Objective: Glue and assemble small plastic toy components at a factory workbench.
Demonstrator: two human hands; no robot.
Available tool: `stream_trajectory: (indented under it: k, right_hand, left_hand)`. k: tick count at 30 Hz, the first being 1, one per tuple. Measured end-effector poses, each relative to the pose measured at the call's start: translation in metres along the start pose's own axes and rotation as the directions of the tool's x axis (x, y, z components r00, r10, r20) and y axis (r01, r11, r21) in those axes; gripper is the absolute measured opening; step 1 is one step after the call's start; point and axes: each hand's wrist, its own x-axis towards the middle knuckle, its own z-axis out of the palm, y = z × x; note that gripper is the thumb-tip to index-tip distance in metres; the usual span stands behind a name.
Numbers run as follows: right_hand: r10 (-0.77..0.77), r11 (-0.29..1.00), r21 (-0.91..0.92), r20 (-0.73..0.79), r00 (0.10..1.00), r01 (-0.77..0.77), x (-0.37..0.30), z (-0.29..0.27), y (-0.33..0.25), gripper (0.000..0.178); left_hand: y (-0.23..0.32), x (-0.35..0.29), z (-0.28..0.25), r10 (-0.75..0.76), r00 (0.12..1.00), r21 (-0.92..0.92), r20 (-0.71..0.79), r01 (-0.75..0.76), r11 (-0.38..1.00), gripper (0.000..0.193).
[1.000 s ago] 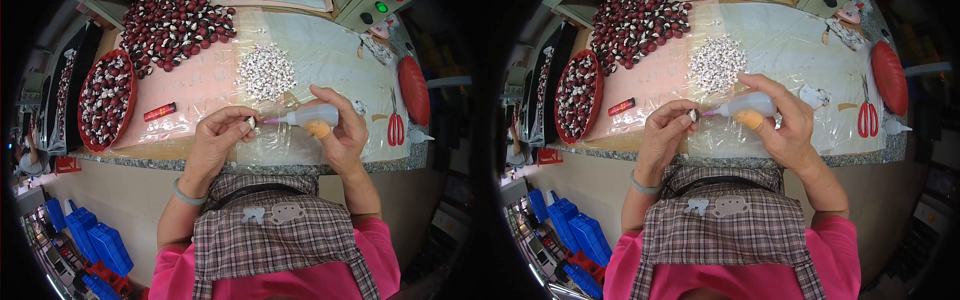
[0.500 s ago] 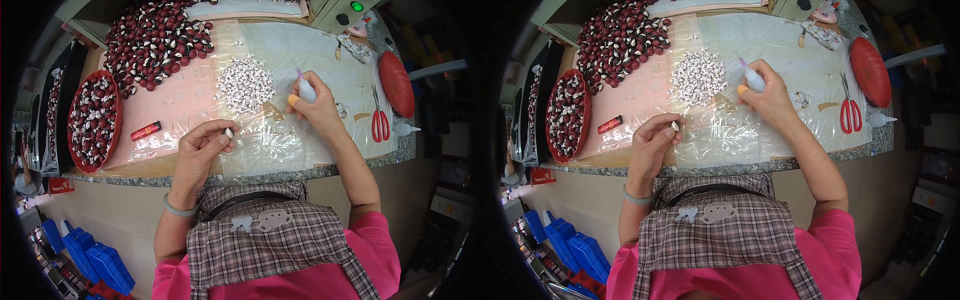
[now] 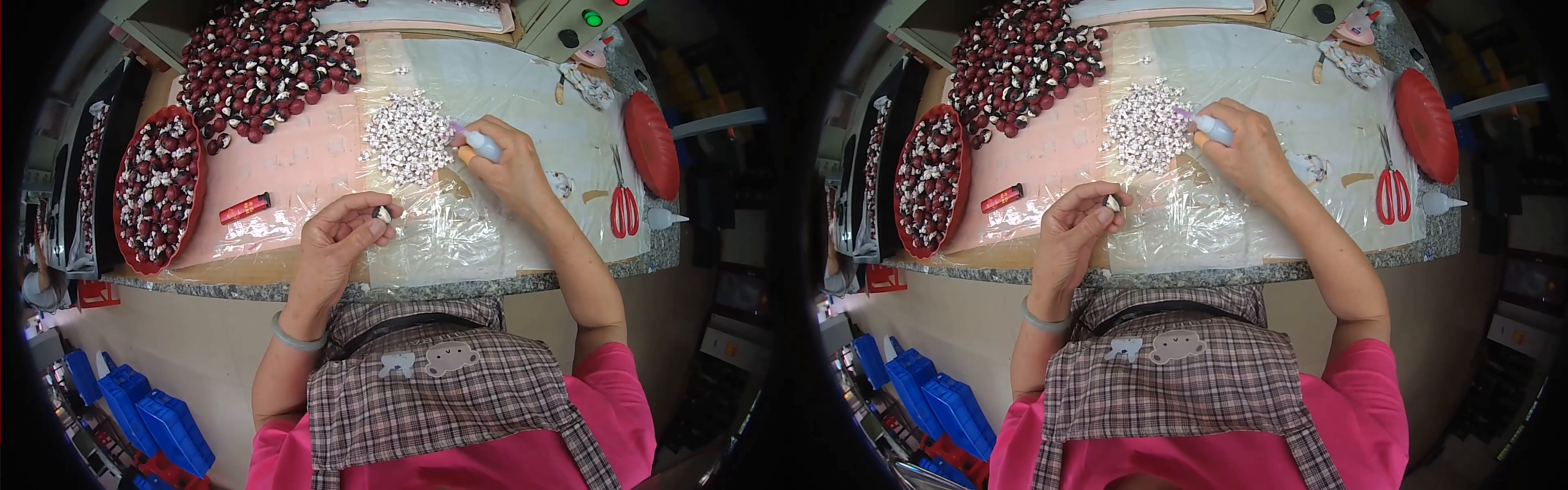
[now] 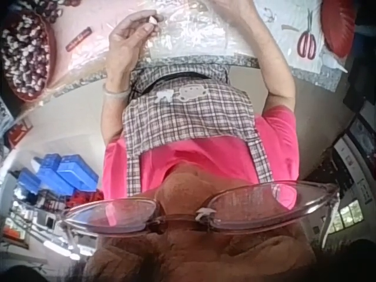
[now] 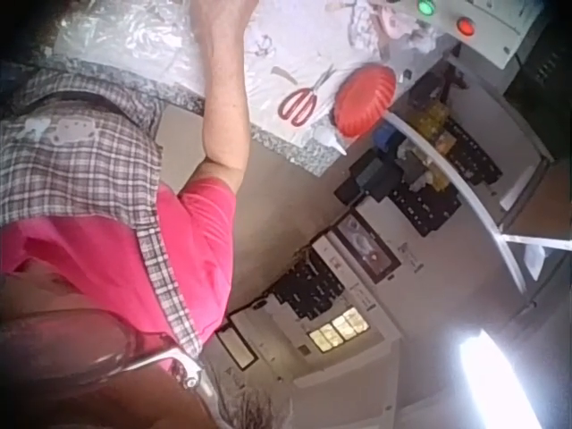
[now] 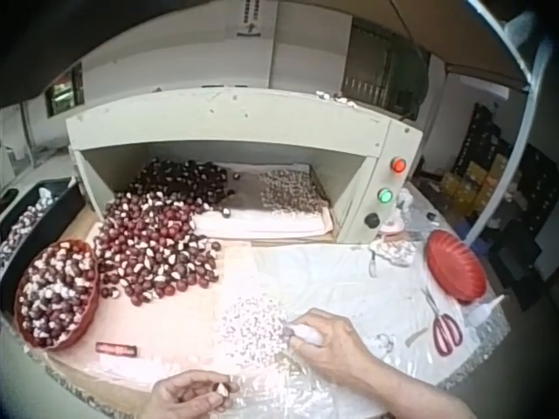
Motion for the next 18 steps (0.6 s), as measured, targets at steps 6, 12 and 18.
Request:
stream_trajectory:
  k: [6, 12, 18]
  right_hand:
    - [0.135, 0.784, 0.559, 0.272, 0.953, -0.271, -0.023, 0.000, -0.018, 0.008]
    - [0.073, 0.681, 0.691, 0.269, 0.960, -0.245, -0.046, 0.014, -0.033, 0.012]
    - [0.091, 0.726, 0.649, 0.237, 0.967, -0.227, -0.056, 0.024, -0.039, 0.013]
  left_hand:
    - [-0.002, 0.000, 0.007, 0.000, 1.000, 0.005, -0.017, 0.000, 1.000, 0.027]
    - [-0.004, -0.001, 0.019, 0.005, 1.000, 0.013, 0.000, -0.005, 1.000, 0.029]
    - [-0.010, -0.003, 0.015, 0.015, 1.000, 0.077, 0.003, -0.015, 0.997, 0.027]
